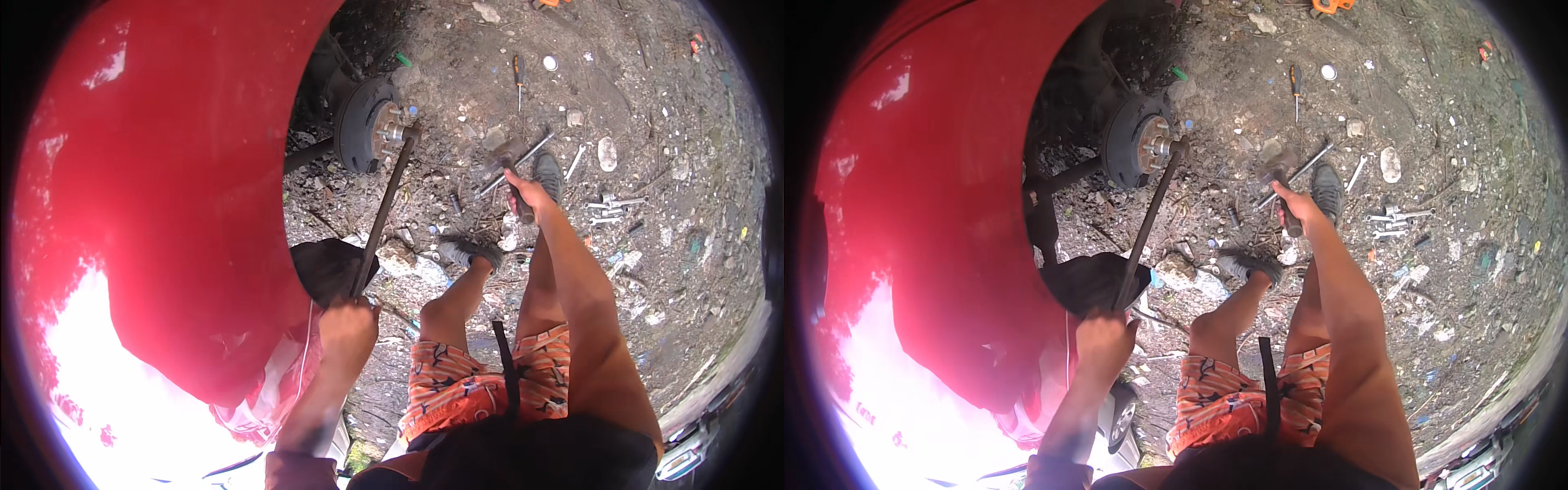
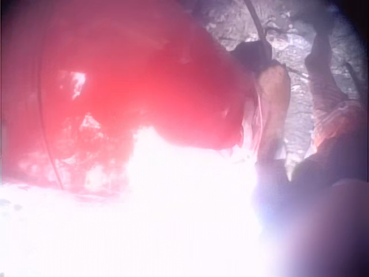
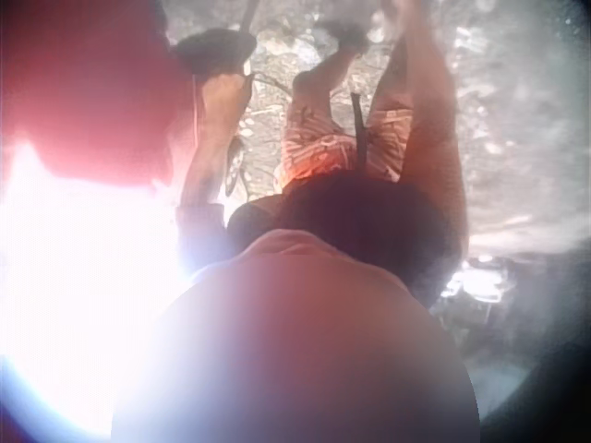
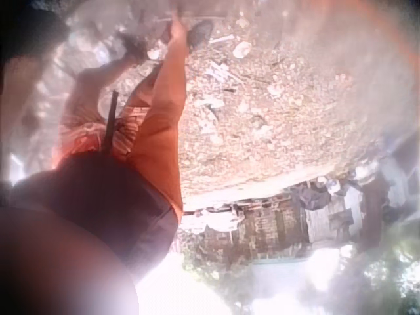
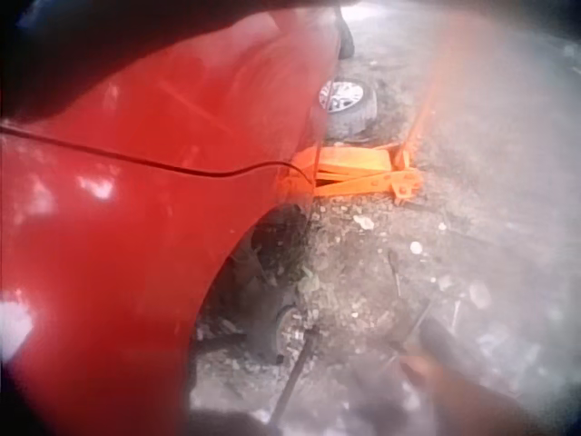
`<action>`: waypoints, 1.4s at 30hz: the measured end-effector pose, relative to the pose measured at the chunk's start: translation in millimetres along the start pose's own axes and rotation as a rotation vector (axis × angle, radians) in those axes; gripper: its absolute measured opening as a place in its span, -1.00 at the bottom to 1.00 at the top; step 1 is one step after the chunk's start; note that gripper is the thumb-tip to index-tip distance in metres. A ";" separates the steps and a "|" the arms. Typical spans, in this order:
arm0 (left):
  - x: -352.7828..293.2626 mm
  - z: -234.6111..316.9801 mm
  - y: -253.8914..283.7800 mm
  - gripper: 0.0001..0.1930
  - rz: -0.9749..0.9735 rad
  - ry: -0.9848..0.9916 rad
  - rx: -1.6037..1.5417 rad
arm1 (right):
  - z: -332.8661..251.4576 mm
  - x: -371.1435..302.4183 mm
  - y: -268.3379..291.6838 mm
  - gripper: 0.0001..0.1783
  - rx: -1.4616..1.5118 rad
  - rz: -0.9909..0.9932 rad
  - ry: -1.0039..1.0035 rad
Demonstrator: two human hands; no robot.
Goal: The person works on the rear wheel assembly of a red car, using a hammer and a screwdriver to pry and remove the brake drum. After the drum is removed, the person uses a long metal bar to apply force to the wheel hub assembly.
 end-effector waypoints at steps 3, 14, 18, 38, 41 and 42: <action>51.4 -4.9 -17.9 -0.67 0.221 -0.117 -0.230 | 34.9 -71.5 19.7 -0.77 0.790 -0.154 0.065; 110.1 -13.3 -83.2 -0.57 -0.063 0.300 -0.613 | 23.1 -50.4 -41.9 -0.92 1.019 0.557 0.386; 103.2 -11.7 -79.6 -0.60 -0.085 0.302 -0.581 | 10.7 -51.8 -196.8 -0.87 0.634 0.192 0.274; 107.6 -11.9 -90.0 -0.67 -0.055 0.324 -0.607 | 22.7 -52.7 -213.5 -0.90 0.537 -0.013 0.156; 113.1 -18.9 -90.5 -0.65 -0.034 0.298 -0.617 | 13.1 -59.2 -191.8 -0.89 0.597 -0.061 0.137; 111.3 -18.9 -96.8 -0.65 -0.035 0.309 -0.615 | 14.5 -59.3 -173.9 -0.88 0.563 -0.045 0.159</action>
Point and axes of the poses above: each hand's wrist, its own x-axis towards the middle knuckle, its own y-axis out of the back of the hand, z = x × y, the point moved 2 cm from there along x, towards the middle knuckle, and after that the axes turned 7 degrees about y, right-handed, at the moved point
